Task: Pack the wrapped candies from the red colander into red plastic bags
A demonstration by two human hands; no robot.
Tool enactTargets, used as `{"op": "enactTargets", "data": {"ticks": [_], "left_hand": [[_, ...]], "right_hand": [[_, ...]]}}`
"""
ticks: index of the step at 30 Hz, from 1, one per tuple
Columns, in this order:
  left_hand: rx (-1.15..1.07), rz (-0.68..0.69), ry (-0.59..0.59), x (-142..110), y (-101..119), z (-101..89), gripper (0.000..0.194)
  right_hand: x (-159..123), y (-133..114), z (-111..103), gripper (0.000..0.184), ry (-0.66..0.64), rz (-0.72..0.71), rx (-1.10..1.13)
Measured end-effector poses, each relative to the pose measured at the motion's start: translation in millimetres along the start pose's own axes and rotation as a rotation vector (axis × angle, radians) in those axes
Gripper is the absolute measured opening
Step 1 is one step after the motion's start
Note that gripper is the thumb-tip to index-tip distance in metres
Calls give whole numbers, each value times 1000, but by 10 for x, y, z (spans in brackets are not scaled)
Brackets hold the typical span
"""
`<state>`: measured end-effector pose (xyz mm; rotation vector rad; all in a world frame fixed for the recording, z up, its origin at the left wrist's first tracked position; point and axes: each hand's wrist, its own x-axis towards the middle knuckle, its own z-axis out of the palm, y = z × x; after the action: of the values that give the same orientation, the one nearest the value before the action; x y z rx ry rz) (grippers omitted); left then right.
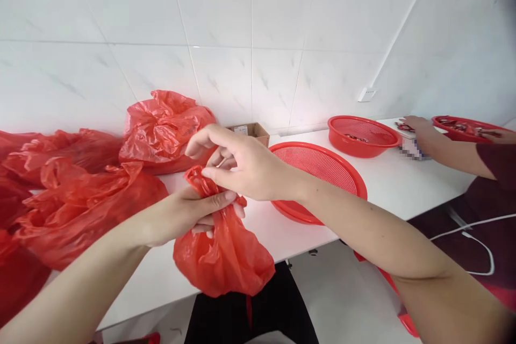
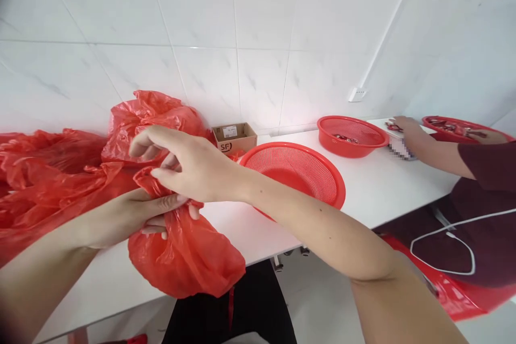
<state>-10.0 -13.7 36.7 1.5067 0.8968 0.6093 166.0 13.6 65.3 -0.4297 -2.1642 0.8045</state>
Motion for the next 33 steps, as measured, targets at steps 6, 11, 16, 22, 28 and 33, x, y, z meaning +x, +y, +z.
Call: {"op": "enactTargets", "data": {"ticks": [6,11,16,22,28,33], "left_hand": [[-148,-36,79,92,-155,-167,37],[-155,-20,57,189,-269,-251,35],[-53,8,50,168,-267,-267,34],[101,37,27,61,-183,-323,15],[588,261,210,71,-335,-210,13],[1014,640,549,83,-474,-100,28]], "right_hand": [[-294,329,-30,24,-89,216,48],[-359,453,72,17,78,266,-67],[-314,385,127,4,58,257,-106],[-419,142,147,6,-78,44,53],[-458,579,327,33,106,382,195],[-478,657,437,32,24,400,249]]}}
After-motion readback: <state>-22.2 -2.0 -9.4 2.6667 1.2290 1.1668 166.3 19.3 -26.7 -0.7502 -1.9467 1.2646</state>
